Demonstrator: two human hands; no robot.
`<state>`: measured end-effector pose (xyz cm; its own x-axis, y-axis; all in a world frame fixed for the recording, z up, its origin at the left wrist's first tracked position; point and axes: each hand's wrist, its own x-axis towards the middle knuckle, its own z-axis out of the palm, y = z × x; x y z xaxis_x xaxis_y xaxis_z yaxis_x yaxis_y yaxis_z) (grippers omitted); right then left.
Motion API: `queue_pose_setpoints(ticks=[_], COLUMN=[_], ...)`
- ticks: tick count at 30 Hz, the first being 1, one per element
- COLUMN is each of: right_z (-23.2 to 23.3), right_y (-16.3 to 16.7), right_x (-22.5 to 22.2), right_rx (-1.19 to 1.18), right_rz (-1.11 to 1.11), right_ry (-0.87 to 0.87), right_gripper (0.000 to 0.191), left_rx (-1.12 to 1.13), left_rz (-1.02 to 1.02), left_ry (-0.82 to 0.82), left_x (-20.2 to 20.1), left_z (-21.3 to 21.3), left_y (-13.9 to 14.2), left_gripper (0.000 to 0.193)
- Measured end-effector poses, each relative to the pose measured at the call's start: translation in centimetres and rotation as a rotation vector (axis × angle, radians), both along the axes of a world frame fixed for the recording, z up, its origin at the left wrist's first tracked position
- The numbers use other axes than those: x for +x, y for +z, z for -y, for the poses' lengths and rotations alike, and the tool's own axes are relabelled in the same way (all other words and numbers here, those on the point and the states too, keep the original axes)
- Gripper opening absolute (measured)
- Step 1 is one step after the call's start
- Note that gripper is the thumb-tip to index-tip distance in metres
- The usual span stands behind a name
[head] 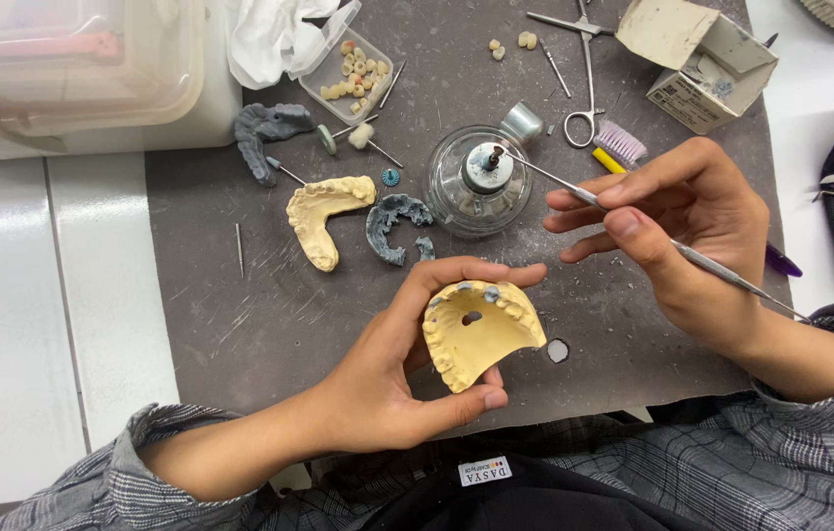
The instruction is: The person holds a yellow dental stone model in one hand and uses a metal wax carver to shape and smooth blue wax on the teeth of the model, rotating the model to reach different areas. They periodically wipe or touch the tool tip near a glass jar on the bench while continuing to carve the wax pattern.
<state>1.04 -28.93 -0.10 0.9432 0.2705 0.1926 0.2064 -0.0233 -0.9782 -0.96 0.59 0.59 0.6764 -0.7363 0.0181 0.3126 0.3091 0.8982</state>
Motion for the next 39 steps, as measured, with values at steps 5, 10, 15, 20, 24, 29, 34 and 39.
queue_pose_setpoints(ticks=[5, 10, 15, 20, 24, 29, 34, 39], right_z=[0.0, 0.1, -0.1, -0.1, 0.0, -0.6, -0.6, 0.0], right_y=[0.0, -0.1, 0.1, 0.3, 0.6, 1.2, 1.8, 1.7], right_x=[0.0, -0.2, -0.1, -0.3, -0.6, -1.0, -1.6, -2.0], right_rx=[0.021, 0.029, 0.024, 0.02, -0.004, 0.148, 0.097, -0.047], right_rz=[-0.005, -0.015, -0.011, -0.027, -0.035, 0.25, 0.453, 0.52], right_ry=[0.016, 0.015, 0.018, -0.003, -0.013, 0.122, 0.333, 0.335], right_gripper=[0.014, 0.014, 0.014, 0.014, 0.021, 0.019, 0.021, 0.03], left_rx=[-0.002, -0.105, -0.104, -0.111, -0.097, -0.076, -0.051, -0.049], left_rz=[-0.074, -0.006, 0.005, 0.052, 0.067, 0.109, 0.126, 0.145], left_ry=[-0.079, -0.1, -0.126, -0.102, -0.089, -0.07, -0.049, -0.039], left_x=[0.1, 0.1, -0.1, -0.4, -0.5, -0.7, -0.7, -0.6], left_z=[-0.3, -0.4, -0.6, -0.5, -0.4, -0.1, 0.0, 0.0], left_y=[0.4, 0.5, 0.4, 0.1, -0.2, -0.5, -0.8, -0.8], left_gripper=[0.085, 0.087, 0.079, 0.071, 0.073, 0.071, 0.072, 0.073])
